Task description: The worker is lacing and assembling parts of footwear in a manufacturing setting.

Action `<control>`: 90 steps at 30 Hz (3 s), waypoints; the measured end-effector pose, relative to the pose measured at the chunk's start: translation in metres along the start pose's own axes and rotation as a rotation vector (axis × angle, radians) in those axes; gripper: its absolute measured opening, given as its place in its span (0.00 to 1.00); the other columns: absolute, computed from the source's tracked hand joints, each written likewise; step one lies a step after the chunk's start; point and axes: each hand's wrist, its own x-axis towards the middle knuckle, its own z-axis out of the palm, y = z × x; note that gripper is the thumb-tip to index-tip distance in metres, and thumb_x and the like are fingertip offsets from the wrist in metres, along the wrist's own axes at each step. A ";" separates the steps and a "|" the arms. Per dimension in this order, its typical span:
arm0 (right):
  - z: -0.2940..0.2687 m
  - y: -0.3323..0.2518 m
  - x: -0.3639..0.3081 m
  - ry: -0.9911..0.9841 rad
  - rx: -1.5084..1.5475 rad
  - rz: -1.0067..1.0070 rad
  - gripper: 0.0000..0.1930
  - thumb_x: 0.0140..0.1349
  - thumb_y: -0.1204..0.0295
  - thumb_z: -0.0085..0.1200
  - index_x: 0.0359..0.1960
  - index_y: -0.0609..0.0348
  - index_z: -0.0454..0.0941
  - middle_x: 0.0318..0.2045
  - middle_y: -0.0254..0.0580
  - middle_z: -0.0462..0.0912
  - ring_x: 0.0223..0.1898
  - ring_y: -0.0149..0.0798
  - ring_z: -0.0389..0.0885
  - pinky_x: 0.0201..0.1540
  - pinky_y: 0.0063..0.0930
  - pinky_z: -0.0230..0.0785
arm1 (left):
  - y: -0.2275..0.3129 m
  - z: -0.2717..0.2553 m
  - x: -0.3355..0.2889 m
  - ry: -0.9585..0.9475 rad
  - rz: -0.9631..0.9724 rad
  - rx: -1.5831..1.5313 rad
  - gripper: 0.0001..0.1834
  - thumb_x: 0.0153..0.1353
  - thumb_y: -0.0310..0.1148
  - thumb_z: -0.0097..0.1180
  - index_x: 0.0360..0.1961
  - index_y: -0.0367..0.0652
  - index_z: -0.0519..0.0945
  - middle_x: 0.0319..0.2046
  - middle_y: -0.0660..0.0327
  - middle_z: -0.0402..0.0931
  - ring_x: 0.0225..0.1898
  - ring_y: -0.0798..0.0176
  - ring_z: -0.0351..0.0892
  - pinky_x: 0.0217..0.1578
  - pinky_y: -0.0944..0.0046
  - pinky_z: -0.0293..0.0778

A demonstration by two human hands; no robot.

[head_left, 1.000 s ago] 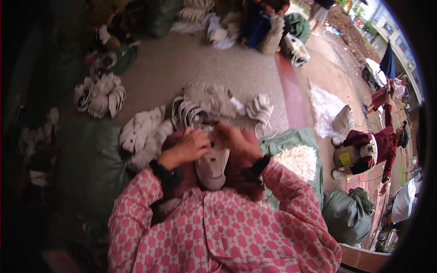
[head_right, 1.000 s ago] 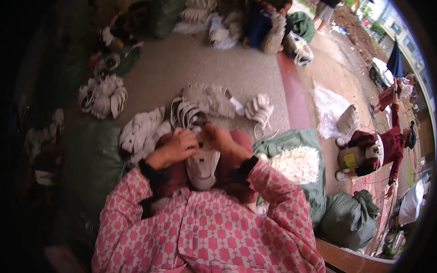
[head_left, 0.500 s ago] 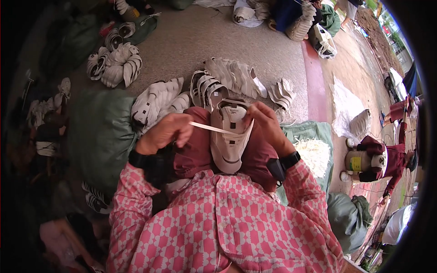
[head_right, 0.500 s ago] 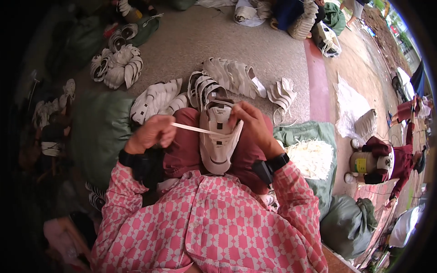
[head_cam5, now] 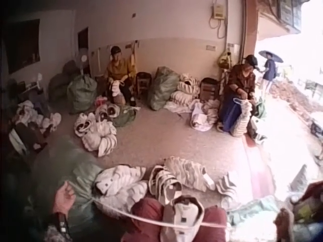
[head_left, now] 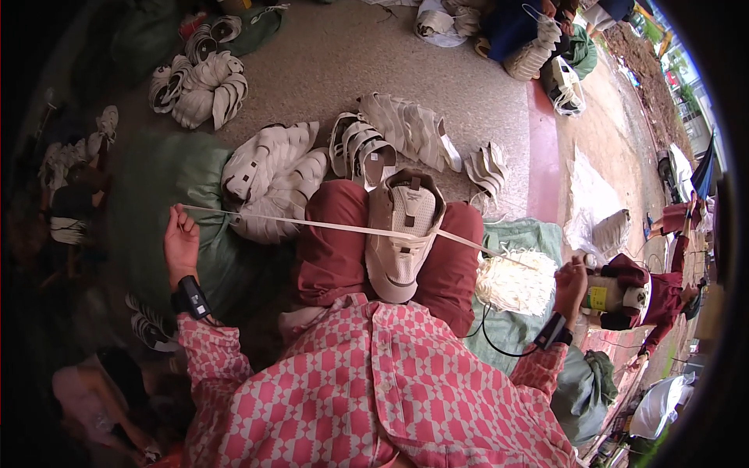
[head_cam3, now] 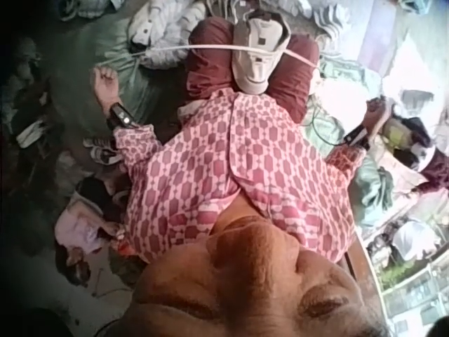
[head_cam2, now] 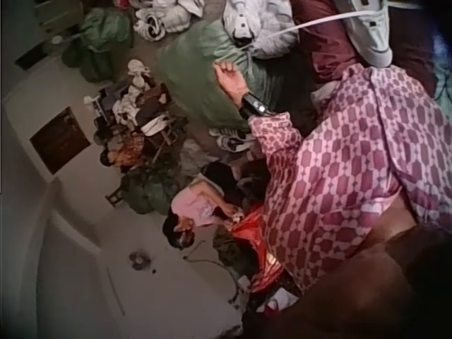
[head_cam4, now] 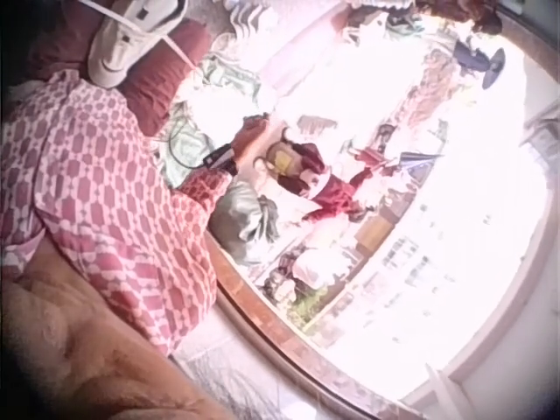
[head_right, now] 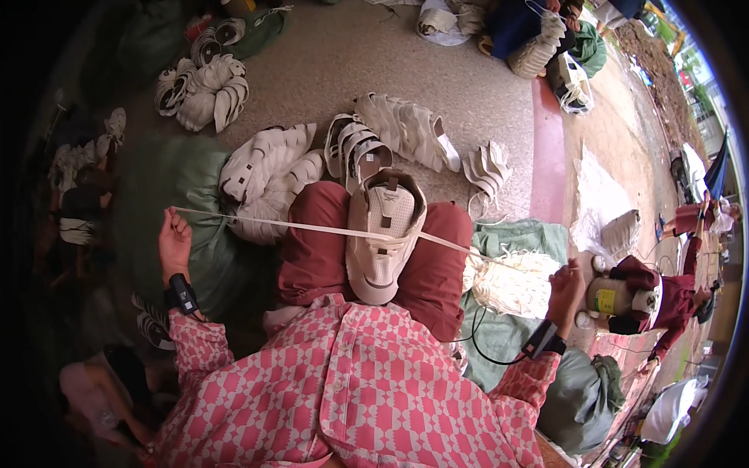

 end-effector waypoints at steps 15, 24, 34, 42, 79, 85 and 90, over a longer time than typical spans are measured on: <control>0.242 0.069 -0.062 -0.886 -1.160 -0.823 0.08 0.52 0.76 0.59 0.35 0.55 0.78 0.31 0.40 0.77 0.37 0.47 0.76 0.40 0.39 0.69 | 0.017 0.008 0.015 0.101 0.348 0.289 0.11 0.59 0.37 0.64 0.39 0.44 0.80 0.28 0.68 0.77 0.30 0.74 0.74 0.32 0.72 0.70; 0.281 0.074 -0.058 -1.155 -1.162 -0.814 0.05 0.53 0.72 0.58 0.31 0.55 0.79 0.30 0.38 0.77 0.35 0.44 0.77 0.37 0.36 0.69 | 0.026 0.058 0.001 0.195 0.304 -0.229 0.12 0.65 0.37 0.57 0.44 0.40 0.78 0.29 0.64 0.76 0.33 0.69 0.74 0.30 0.69 0.69; 0.293 0.076 -0.055 -1.232 -1.219 -0.685 0.05 0.54 0.70 0.60 0.30 0.55 0.79 0.29 0.38 0.77 0.33 0.45 0.78 0.35 0.37 0.69 | -0.112 0.115 -0.025 -0.366 0.126 1.033 0.09 0.64 0.31 0.56 0.38 0.37 0.82 0.23 0.71 0.74 0.25 0.82 0.66 0.23 0.78 0.61; 0.297 0.076 -0.070 -1.056 -1.218 -0.519 0.04 0.57 0.69 0.55 0.32 0.54 0.78 0.29 0.42 0.79 0.34 0.50 0.80 0.35 0.41 0.71 | -0.216 0.147 -0.070 -0.962 0.174 1.525 0.10 0.57 0.37 0.57 0.30 0.40 0.81 0.30 0.55 0.80 0.34 0.54 0.81 0.33 0.58 0.74; 0.296 0.107 -0.041 -1.173 -0.980 -0.504 0.08 0.50 0.71 0.62 0.34 0.50 0.82 0.31 0.39 0.76 0.35 0.44 0.79 0.39 0.34 0.71 | -0.214 0.179 -0.052 -1.255 0.587 1.475 0.20 0.45 0.27 0.65 0.41 0.43 0.73 0.43 0.59 0.74 0.44 0.52 0.77 0.42 0.56 0.72; 0.295 0.114 -0.040 -1.156 -1.040 -0.485 0.08 0.50 0.70 0.62 0.33 0.49 0.82 0.33 0.38 0.77 0.36 0.44 0.79 0.39 0.34 0.71 | -0.215 0.197 -0.029 -1.565 0.148 1.498 0.22 0.45 0.27 0.66 0.41 0.45 0.71 0.39 0.62 0.71 0.38 0.58 0.77 0.38 0.61 0.72; 0.296 0.120 -0.039 -1.146 -1.026 -0.531 0.09 0.47 0.68 0.63 0.32 0.49 0.82 0.30 0.38 0.78 0.35 0.45 0.80 0.37 0.36 0.71 | -0.217 0.195 -0.029 -1.569 0.218 1.401 0.14 0.46 0.32 0.65 0.33 0.45 0.74 0.31 0.62 0.69 0.32 0.60 0.75 0.32 0.61 0.70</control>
